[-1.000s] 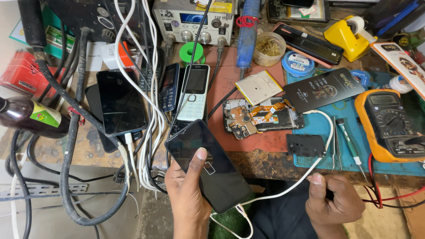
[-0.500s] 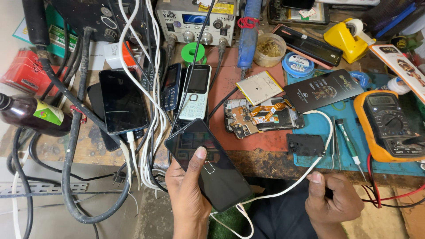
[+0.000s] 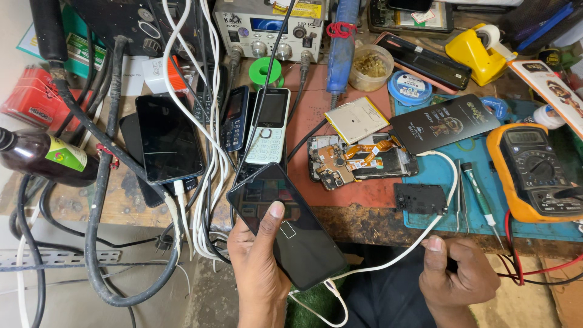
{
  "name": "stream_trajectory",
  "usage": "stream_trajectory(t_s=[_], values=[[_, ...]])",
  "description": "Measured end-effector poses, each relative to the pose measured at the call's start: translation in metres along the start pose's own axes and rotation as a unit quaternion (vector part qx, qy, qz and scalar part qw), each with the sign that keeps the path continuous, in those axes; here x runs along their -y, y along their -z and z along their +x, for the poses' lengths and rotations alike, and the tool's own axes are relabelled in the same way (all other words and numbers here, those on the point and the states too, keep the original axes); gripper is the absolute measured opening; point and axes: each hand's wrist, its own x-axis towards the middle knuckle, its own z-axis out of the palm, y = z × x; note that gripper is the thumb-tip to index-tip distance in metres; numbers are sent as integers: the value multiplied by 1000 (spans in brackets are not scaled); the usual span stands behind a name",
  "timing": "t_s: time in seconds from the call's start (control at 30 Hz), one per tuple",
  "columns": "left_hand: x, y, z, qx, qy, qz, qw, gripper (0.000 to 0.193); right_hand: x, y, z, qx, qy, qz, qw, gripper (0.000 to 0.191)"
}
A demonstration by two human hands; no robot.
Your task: The person holds a smartphone, connects a charging cable, and observes the charging indicator. They then open the back cover, remove a metal shield, and use a screwdriver to adjust internal components. The person reassembles the phone and checks the screen again.
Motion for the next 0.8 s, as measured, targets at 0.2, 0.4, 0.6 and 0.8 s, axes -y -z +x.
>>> stream_trajectory(t_s=[0.2, 0.4, 0.6, 0.8], values=[[3, -2, 0, 2, -7, 7, 1000, 23, -1, 1, 2, 0, 7, 1, 1000, 28], [5, -4, 0, -7, -2, 12, 1000, 23, -1, 2, 6, 2, 6, 1, 1000, 24], [7, -4, 1, 4, -11, 11, 1000, 22, -1, 1, 6, 4, -9, 12, 1000, 27], [7, -3, 3, -2, -11, 24, 1000, 24, -2, -1, 5, 5, -1, -8, 1000, 27]])
